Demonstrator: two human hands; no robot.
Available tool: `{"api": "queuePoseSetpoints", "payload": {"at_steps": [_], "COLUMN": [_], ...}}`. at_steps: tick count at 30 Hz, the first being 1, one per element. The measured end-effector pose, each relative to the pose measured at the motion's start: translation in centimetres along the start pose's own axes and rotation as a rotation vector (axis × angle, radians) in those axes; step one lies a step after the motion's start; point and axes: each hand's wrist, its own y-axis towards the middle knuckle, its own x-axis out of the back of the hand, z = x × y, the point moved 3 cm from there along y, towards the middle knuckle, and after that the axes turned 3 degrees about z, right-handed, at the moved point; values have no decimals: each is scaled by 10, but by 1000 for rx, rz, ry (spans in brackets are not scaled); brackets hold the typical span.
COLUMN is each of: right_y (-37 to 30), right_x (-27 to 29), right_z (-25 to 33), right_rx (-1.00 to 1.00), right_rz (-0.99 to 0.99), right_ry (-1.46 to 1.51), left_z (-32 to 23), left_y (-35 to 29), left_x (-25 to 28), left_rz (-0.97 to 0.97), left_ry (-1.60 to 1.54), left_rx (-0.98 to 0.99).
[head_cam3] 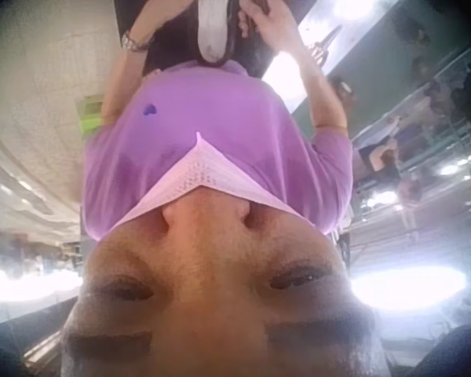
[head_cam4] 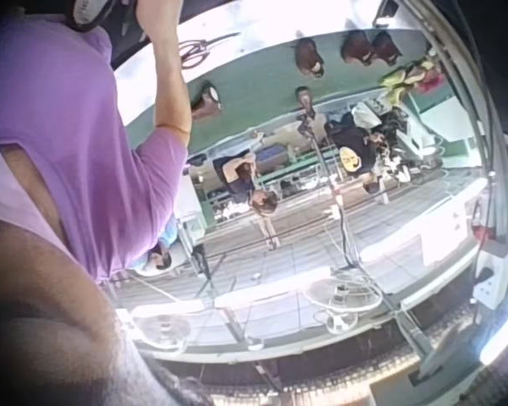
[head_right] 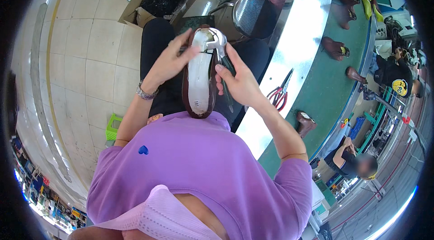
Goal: Manually assembling and trimming components of a leather boot upper.
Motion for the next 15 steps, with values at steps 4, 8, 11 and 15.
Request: {"api": "queuePoseSetpoints", "payload": {"at_steps": [4,8,11,15], "right_y": [1,-4,-6,-13], "right_x": [-4,-9,-8,8], "right_z": [-6,-6,-8,10], "right_rx": [46,89,100,5], "right_rz": [-92,-138,-160,-81], "right_ry": [-131,-285,-331,-284], "left_z": [-27,-24,-28,-29], "left_y": [21,30,31,28], "left_x": [7,5,6,3], "left_rz": [-8,-56,-55,-134], "left_ry": [-423,-334,-344,-296], "left_rx": [209,239,188,158]}}
